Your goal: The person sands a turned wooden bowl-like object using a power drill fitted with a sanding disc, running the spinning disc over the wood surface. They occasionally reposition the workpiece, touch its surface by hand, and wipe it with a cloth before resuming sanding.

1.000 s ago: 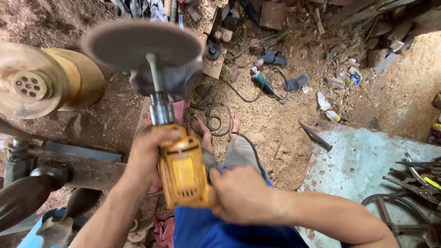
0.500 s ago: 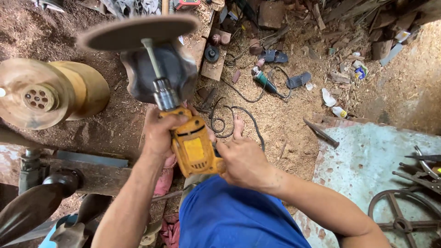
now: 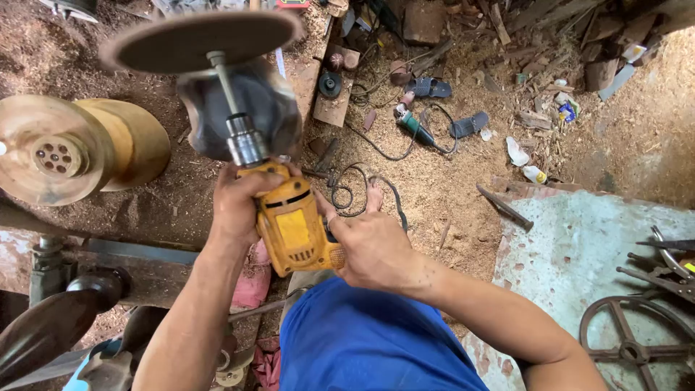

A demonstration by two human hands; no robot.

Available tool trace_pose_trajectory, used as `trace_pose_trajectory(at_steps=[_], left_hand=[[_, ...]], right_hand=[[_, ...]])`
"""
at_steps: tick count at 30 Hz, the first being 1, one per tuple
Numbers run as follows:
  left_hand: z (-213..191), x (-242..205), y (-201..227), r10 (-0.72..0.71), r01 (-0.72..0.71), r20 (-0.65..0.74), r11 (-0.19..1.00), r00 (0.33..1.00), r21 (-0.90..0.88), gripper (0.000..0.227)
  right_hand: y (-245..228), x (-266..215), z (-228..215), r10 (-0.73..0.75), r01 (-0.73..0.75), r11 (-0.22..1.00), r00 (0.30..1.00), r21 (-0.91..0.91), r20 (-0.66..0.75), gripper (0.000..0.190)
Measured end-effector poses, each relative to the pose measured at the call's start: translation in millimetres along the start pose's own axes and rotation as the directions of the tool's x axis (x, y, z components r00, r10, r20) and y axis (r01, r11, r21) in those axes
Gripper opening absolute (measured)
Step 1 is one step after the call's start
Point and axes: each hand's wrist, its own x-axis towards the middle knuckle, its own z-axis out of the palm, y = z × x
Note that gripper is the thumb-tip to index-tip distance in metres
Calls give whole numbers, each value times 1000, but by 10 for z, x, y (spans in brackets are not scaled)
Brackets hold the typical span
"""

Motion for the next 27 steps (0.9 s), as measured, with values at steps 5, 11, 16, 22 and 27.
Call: trace_pose_trajectory(at_steps=[5,11,16,22,27], left_hand=[[-91,-168,-434,-41,41,-69,999,997,-5,30],[245,-401,-441,-82,76,-42,989,996,-130,38],[328,-497,-495,-63,59,-30,990,998,-125,40],[237,-671,-684,-99,85,-91,985,991,-148,39],[85,-811,-639,-94,65,-160,983,983,-173,33]], right_hand=[[-8,-254,43,1,3,999,998,-53,67,46],[18,-566,71,27,-27,1000,996,3,86,45],[56,-699,101,27,-30,999,991,20,131,48],[110,-752,102,-6,2,1000,977,15,211,53],[110,-595,106,-91,80,995,963,51,255,57]])
